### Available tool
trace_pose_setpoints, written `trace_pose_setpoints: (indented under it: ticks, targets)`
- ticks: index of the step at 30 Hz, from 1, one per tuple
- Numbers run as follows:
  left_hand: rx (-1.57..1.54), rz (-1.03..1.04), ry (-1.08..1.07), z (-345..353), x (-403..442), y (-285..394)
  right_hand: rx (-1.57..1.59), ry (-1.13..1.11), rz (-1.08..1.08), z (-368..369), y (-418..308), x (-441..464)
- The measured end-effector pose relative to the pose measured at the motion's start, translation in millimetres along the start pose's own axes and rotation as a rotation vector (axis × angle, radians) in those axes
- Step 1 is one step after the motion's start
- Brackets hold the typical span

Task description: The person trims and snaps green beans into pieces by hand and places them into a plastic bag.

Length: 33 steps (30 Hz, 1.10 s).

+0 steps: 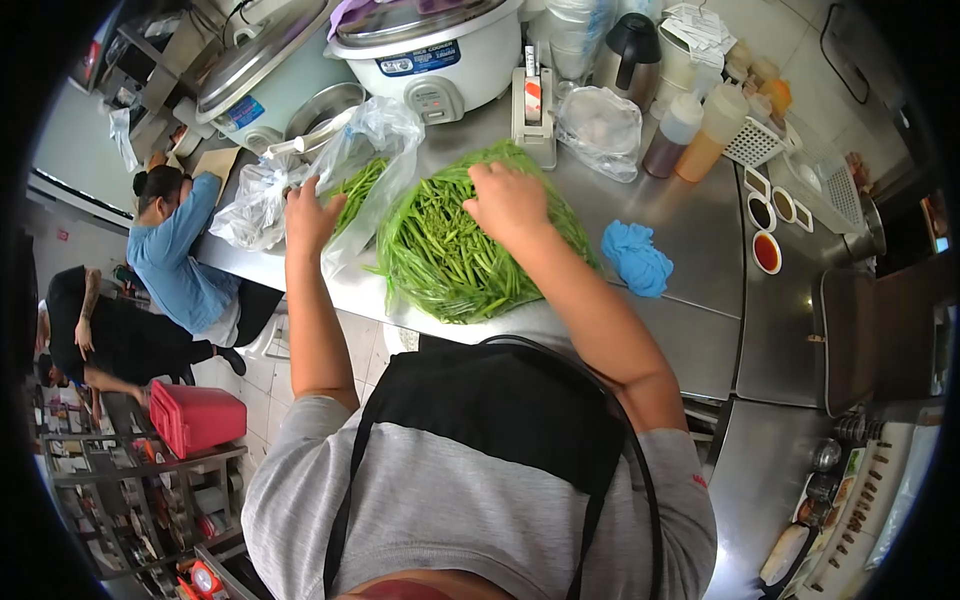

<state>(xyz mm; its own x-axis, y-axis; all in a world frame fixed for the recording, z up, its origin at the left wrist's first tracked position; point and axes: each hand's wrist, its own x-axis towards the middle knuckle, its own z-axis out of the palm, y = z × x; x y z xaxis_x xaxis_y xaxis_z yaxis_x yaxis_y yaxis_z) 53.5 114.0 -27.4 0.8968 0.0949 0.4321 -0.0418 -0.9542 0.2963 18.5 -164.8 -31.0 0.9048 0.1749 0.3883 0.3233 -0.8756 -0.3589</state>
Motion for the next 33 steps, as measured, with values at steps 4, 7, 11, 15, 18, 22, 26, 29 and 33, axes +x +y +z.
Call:
trace_pose_setpoints:
  ticks: [4,7,11,15,18,22,26,29,33]
  targets:
    - [-0.362,0.151,-0.013,3.9,-11.1,35.5,0.022,0.075,-0.095,18.3,5.6,7.2]
    - [-0.485,0.360,-0.069,6.9,-23.2,83.9,0.155,0.208,-0.147,8.5,2.0,10.0]
    - [-0.783,0.448,-0.221,22.7,-38.4,128.8,0.408,0.239,-0.106,-51.0,-20.2,4.0]
    - [-1.027,0.248,-0.499,16.5,-35.4,144.9,0.973,0.172,0.067,-63.2,-7.6,0.4]
    - [-1.146,0.092,-0.552,14.6,-33.6,136.8,1.361,0.186,0.164,-62.2,2.9,-4.0]
    - [-0.931,0.109,-0.398,7.0,-30.7,111.9,1.172,0.015,0.205,-33.6,10.5,-12.7]
    - [-0.741,0.105,-0.380,2.9,-33.8,102.3,0.822,0.118,0.106,-31.3,-12.5,-14.8]
    - [-0.634,0.140,-0.359,-5.1,-39.9,106.4,0.458,0.253,-0.043,-41.0,-14.6,-6.4]
    - [-0.635,0.167,-0.385,-15.6,-40.9,114.7,0.156,0.103,-0.058,-43.0,-4.3,-6.1]
